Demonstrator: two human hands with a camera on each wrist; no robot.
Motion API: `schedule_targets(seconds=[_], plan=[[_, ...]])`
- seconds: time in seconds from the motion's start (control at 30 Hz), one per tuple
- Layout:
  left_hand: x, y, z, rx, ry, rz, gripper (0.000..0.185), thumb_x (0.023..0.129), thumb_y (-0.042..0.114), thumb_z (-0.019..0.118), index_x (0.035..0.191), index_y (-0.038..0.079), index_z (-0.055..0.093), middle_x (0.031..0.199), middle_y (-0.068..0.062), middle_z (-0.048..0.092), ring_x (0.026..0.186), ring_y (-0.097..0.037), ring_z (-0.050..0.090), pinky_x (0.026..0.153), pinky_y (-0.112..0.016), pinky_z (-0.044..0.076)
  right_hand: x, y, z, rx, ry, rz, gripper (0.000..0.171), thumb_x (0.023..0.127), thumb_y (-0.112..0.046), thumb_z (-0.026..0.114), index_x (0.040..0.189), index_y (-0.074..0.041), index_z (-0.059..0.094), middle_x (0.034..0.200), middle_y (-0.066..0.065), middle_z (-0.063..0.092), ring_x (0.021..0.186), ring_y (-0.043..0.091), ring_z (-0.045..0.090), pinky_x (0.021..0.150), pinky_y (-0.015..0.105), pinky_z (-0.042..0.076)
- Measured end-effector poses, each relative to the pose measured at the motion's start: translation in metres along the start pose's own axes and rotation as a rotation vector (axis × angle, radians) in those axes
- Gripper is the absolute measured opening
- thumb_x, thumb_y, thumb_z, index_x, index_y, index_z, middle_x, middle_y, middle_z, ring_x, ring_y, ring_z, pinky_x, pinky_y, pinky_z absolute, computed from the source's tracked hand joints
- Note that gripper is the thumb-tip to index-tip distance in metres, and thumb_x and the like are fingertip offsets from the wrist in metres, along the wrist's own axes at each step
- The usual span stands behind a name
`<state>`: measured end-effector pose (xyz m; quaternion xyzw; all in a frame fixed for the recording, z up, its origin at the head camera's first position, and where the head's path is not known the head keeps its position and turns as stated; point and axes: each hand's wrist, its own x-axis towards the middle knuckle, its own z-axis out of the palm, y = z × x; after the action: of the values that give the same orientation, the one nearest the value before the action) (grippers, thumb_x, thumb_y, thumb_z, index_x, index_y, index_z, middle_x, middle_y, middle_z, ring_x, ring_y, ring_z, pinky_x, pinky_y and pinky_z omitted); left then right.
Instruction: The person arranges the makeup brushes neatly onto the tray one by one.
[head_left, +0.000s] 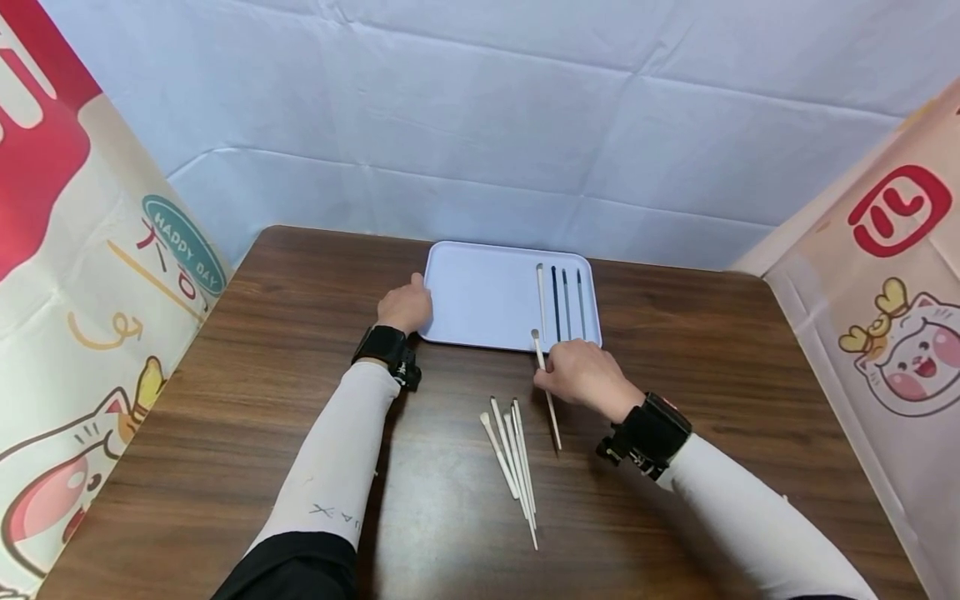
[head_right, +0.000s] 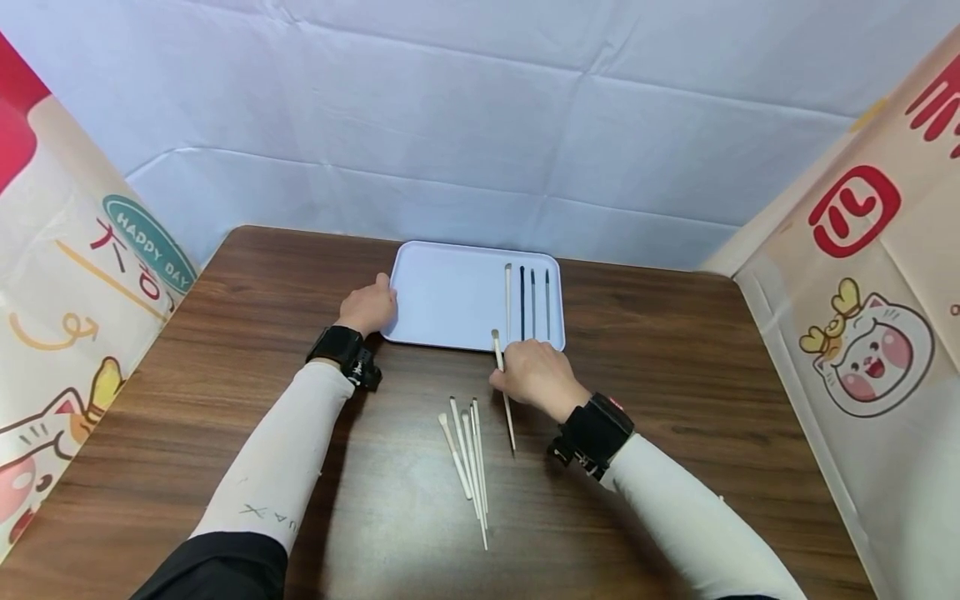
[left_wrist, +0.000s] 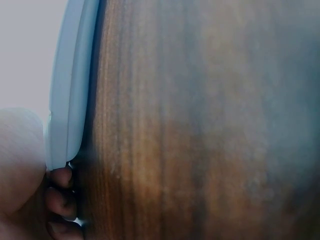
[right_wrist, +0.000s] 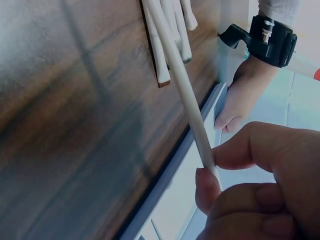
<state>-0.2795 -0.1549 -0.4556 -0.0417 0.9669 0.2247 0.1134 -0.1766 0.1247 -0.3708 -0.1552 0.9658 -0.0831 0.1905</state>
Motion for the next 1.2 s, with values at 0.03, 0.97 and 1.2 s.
schedule_targets(seconds=[0.03,0.97,1.2], plan=[[0.0,0.0,0.0,-0.002,-0.001,0.0,0.038,0.111,0.03,0.031,0.136,0.003,0.039,0.107,-0.02,0.062,0.09,-0.037,0.059,0.087,-0.051,0.048,0.001,0.0,-0.001,-0.001,0.002,-0.004,0.049,0.092,-0.025,0.06,0.048,-0.02,0.038,0.049,-0.009,0.029,0.047,0.01,0.027,0.046,0.026,0.023],[0.002,-0.003,0.001,-0.023,-0.002,0.008,0.041,0.111,0.029,0.029,0.141,0.003,0.037,0.112,-0.022,0.062,0.096,-0.039,0.058,0.092,-0.054,0.045,0.049,0.007,-0.024,0.06,-0.041,0.023,0.049,0.093,-0.028,0.058,0.05,-0.019,0.036,0.051,-0.006,0.027,0.048,0.012,0.023,0.05,0.029,0.026],[0.004,-0.003,0.002,-0.013,-0.005,0.009,0.042,0.111,0.029,0.03,0.143,0.003,0.036,0.111,-0.022,0.062,0.094,-0.038,0.058,0.09,-0.053,0.046,0.062,0.01,-0.028,0.071,-0.039,0.034,0.049,0.094,-0.03,0.059,0.052,-0.018,0.036,0.053,-0.007,0.026,0.05,0.011,0.024,0.052,0.029,0.028]])
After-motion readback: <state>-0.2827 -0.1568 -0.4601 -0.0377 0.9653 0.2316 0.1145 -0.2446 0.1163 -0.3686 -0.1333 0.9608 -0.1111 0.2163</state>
